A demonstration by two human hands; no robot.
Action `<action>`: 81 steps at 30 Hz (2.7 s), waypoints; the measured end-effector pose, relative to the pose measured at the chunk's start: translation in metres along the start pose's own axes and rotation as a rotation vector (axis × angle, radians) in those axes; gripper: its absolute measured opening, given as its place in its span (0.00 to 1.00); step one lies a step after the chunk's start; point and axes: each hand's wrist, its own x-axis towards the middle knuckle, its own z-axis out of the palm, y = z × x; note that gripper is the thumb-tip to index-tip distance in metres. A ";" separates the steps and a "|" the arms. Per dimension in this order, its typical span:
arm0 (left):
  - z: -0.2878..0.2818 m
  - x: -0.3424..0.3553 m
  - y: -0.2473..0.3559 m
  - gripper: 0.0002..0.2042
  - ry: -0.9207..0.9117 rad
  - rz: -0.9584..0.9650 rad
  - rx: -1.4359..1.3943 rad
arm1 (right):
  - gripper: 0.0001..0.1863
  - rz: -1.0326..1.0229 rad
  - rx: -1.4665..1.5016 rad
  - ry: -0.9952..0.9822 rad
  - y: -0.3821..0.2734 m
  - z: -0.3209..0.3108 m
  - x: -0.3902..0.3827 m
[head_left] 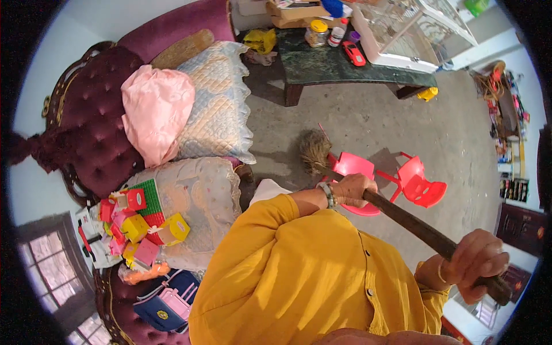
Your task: The person picks up a plastic bag and toys from a sofa, handles small jewelry items and a storage box by hand, and then uses a broom to sweep the floor near several plastic chairs and a birdcage.
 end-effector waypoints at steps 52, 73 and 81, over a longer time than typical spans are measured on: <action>-0.151 0.009 -0.037 0.08 -0.301 0.028 0.113 | 0.13 0.228 -0.156 0.318 0.090 0.025 0.077; -0.406 0.043 -0.158 0.07 0.450 0.030 0.520 | 0.07 0.397 -0.531 0.122 0.289 0.119 0.171; -0.409 0.043 -0.169 0.11 0.850 -0.086 0.497 | 0.08 0.427 -0.458 0.041 0.307 0.094 0.244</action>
